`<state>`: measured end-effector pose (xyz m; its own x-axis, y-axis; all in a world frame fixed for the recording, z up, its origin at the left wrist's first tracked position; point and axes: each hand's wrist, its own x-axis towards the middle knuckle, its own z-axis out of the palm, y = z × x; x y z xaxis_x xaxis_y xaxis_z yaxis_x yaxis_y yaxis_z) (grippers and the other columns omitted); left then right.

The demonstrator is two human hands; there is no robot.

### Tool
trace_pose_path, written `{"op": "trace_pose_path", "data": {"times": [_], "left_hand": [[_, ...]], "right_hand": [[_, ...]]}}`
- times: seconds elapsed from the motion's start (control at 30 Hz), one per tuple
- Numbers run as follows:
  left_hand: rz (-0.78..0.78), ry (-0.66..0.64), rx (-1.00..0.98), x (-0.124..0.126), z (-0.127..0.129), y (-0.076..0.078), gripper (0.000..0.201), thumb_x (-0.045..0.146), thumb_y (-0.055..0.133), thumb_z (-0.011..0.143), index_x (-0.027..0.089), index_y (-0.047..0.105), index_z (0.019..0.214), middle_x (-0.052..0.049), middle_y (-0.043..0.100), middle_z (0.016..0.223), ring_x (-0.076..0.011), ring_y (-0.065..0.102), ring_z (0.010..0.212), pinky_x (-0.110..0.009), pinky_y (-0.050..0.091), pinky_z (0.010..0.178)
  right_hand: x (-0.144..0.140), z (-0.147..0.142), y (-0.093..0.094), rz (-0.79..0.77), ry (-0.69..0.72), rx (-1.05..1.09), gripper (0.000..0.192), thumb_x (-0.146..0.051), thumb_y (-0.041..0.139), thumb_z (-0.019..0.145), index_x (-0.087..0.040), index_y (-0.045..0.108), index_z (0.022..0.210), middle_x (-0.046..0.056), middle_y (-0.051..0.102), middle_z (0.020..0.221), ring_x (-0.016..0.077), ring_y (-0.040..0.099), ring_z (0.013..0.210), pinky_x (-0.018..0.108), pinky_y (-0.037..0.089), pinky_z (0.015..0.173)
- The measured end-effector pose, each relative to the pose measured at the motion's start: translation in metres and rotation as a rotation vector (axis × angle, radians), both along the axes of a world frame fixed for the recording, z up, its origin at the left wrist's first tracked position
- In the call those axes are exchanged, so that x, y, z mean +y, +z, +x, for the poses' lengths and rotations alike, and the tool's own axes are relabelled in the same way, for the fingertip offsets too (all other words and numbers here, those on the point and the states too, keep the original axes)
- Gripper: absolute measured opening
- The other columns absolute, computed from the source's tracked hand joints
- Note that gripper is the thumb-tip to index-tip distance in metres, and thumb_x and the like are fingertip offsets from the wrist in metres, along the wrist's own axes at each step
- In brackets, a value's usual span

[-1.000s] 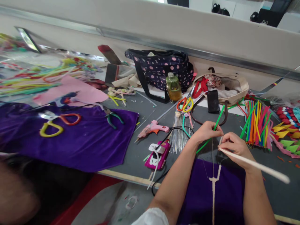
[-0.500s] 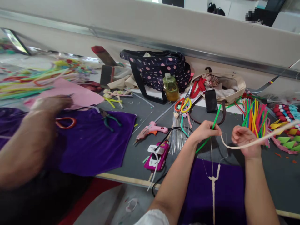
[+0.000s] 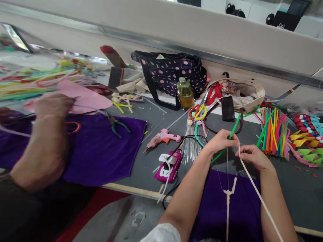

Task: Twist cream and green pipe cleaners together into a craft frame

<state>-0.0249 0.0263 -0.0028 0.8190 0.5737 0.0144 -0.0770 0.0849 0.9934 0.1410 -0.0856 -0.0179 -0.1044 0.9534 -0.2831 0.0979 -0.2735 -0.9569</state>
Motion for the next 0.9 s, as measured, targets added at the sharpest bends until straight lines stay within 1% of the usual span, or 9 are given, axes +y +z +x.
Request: {"op": "trace_pose_path", "data": {"times": [0.07, 0.13, 0.27, 0.37, 0.47, 0.57, 0.67, 0.8, 0.9], "left_hand": [[-0.005, -0.010, -0.010, 0.000, 0.000, -0.001, 0.019, 0.026, 0.072, 0.063, 0.009, 0.069, 0.069, -0.002, 0.063, 0.063, -0.0091, 0.051, 0.059, -0.022, 0.038, 0.062], [-0.017, -0.019, -0.008, 0.000, 0.001, -0.002, 0.019, 0.026, 0.073, 0.063, 0.009, 0.069, 0.069, -0.003, 0.064, 0.064, -0.0097, 0.052, 0.060, -0.023, 0.038, 0.062], [-0.021, 0.009, 0.010, -0.001, 0.001, -0.003, 0.022, 0.029, 0.075, 0.062, 0.009, 0.069, 0.069, -0.002, 0.063, 0.063, -0.0091, 0.050, 0.059, -0.022, 0.036, 0.061], [-0.008, -0.001, 0.007, -0.001, 0.001, -0.003, 0.023, 0.030, 0.076, 0.062, 0.009, 0.069, 0.070, -0.002, 0.062, 0.063, -0.0092, 0.050, 0.060, -0.022, 0.036, 0.062], [0.013, -0.002, -0.007, -0.001, 0.001, -0.004, 0.023, 0.030, 0.075, 0.063, 0.009, 0.068, 0.070, -0.002, 0.062, 0.064, -0.0096, 0.050, 0.061, -0.023, 0.036, 0.063], [0.048, -0.004, -0.018, -0.003, 0.002, -0.004, 0.022, 0.030, 0.073, 0.065, 0.009, 0.068, 0.071, -0.003, 0.063, 0.066, -0.0102, 0.051, 0.063, -0.023, 0.037, 0.064], [0.084, -0.012, -0.003, -0.005, 0.003, -0.002, 0.021, 0.030, 0.072, 0.066, 0.010, 0.069, 0.072, -0.003, 0.063, 0.067, -0.0110, 0.052, 0.065, -0.023, 0.038, 0.066], [0.118, -0.038, 0.014, -0.008, 0.005, 0.000, 0.018, 0.027, 0.069, 0.067, 0.010, 0.070, 0.074, -0.002, 0.063, 0.068, -0.0111, 0.052, 0.066, -0.023, 0.039, 0.066], [0.144, -0.031, 0.039, -0.009, 0.007, -0.001, 0.015, 0.023, 0.065, 0.067, 0.010, 0.069, 0.072, 0.000, 0.062, 0.066, -0.0107, 0.051, 0.064, -0.023, 0.038, 0.065]], "right_hand": [[0.002, -0.001, -0.001, 0.070, -0.014, -0.092, 0.029, -0.044, 0.076, 0.067, -0.016, 0.070, 0.074, -0.001, 0.058, 0.062, 0.0088, 0.045, 0.053, 0.022, 0.033, 0.050], [0.006, -0.001, -0.005, 0.169, -0.099, -0.219, 0.028, -0.044, 0.072, 0.071, -0.017, 0.068, 0.070, -0.001, 0.058, 0.059, 0.0105, 0.048, 0.054, 0.023, 0.036, 0.052], [0.011, -0.003, -0.013, 0.319, -0.456, -0.402, 0.026, -0.045, 0.066, 0.077, -0.020, 0.069, 0.084, -0.001, 0.059, 0.057, 0.0129, 0.052, 0.049, 0.025, 0.038, 0.046], [0.012, -0.008, -0.011, 0.411, -0.633, -0.302, 0.028, -0.043, 0.066, 0.077, -0.020, 0.068, 0.094, 0.004, 0.068, 0.073, 0.0178, 0.063, 0.060, 0.027, 0.047, 0.049], [0.012, -0.014, -0.004, 0.493, -0.698, -0.165, 0.024, -0.039, 0.066, 0.078, -0.019, 0.068, 0.090, 0.007, 0.071, 0.086, 0.0207, 0.067, 0.075, 0.030, 0.053, 0.056], [0.013, -0.018, 0.001, 0.503, -0.748, 0.000, 0.020, -0.036, 0.069, 0.076, -0.018, 0.065, 0.084, 0.008, 0.071, 0.092, 0.0213, 0.068, 0.081, 0.030, 0.054, 0.058], [0.015, -0.017, 0.002, 0.470, -0.798, 0.171, 0.023, -0.029, 0.076, 0.070, -0.018, 0.060, 0.083, 0.007, 0.073, 0.088, 0.0166, 0.067, 0.073, 0.022, 0.049, 0.051], [0.013, -0.014, 0.005, 0.454, -0.817, 0.283, 0.029, -0.022, 0.078, 0.067, -0.019, 0.054, 0.083, 0.004, 0.073, 0.079, 0.0086, 0.057, 0.054, 0.016, 0.036, 0.042], [0.010, -0.017, 0.008, 0.494, -0.830, 0.280, 0.031, -0.020, 0.078, 0.067, -0.021, 0.051, 0.083, 0.001, 0.071, 0.075, 0.0116, 0.063, 0.062, 0.017, 0.040, 0.045]]}}
